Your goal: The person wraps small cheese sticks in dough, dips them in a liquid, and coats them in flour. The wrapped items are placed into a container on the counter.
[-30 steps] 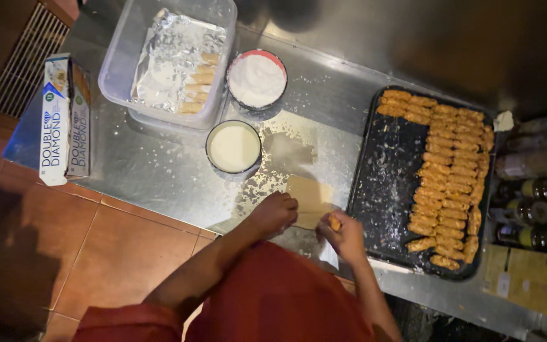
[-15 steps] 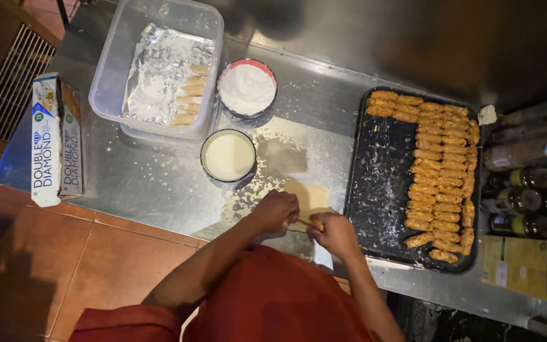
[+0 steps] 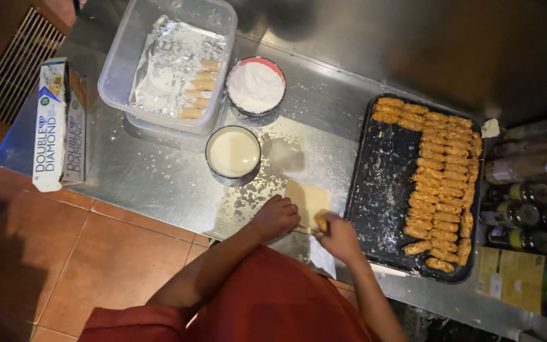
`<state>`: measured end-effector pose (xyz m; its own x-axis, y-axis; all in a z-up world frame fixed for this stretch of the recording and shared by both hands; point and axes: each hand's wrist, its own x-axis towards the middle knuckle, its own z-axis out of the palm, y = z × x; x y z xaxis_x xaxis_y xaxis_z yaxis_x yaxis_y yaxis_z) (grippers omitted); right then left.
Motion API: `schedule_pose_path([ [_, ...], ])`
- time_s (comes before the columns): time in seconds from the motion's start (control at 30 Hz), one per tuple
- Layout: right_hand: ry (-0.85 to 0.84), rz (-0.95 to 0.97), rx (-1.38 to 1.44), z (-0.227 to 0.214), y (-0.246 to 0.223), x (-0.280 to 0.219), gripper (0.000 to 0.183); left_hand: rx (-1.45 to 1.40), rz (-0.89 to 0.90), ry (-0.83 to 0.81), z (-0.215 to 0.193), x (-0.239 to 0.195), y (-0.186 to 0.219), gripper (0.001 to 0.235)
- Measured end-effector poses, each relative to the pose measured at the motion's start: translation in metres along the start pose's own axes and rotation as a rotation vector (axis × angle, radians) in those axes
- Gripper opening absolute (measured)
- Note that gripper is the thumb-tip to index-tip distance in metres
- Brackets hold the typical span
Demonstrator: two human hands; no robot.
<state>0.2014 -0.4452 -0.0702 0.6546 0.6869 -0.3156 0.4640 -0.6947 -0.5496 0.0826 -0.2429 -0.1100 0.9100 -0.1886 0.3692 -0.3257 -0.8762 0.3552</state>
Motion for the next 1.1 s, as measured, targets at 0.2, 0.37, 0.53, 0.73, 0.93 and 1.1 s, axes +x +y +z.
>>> schedule_pose_path([
  [0.2,0.018,-0.168,0.117,-0.003,-0.014,0.014,0.043,0.014,-0.054,0.098,-0.003,-0.007,0.002,0.019],
  [0.37,0.043,-0.339,0.082,0.003,-0.026,0.025,0.046,-0.001,-0.096,0.127,-0.007,-0.006,0.002,0.029],
  [0.53,-0.046,-0.246,-0.006,0.01,-0.026,0.023,0.039,0.017,-0.115,0.143,-0.005,-0.01,0.003,0.033],
  [0.73,0.005,-0.108,0.099,-0.013,-0.024,0.014,0.058,0.038,-0.112,0.122,-0.006,-0.011,0.002,0.032],
  [0.93,0.003,-0.197,0.064,-0.021,-0.032,0.006,0.052,0.021,-0.109,0.11,-0.009,-0.009,0.004,0.029],
  [1.1,0.113,-0.336,-0.076,0.002,-0.037,0.0,0.051,-0.03,-0.085,0.116,-0.013,-0.004,0.001,0.031],
])
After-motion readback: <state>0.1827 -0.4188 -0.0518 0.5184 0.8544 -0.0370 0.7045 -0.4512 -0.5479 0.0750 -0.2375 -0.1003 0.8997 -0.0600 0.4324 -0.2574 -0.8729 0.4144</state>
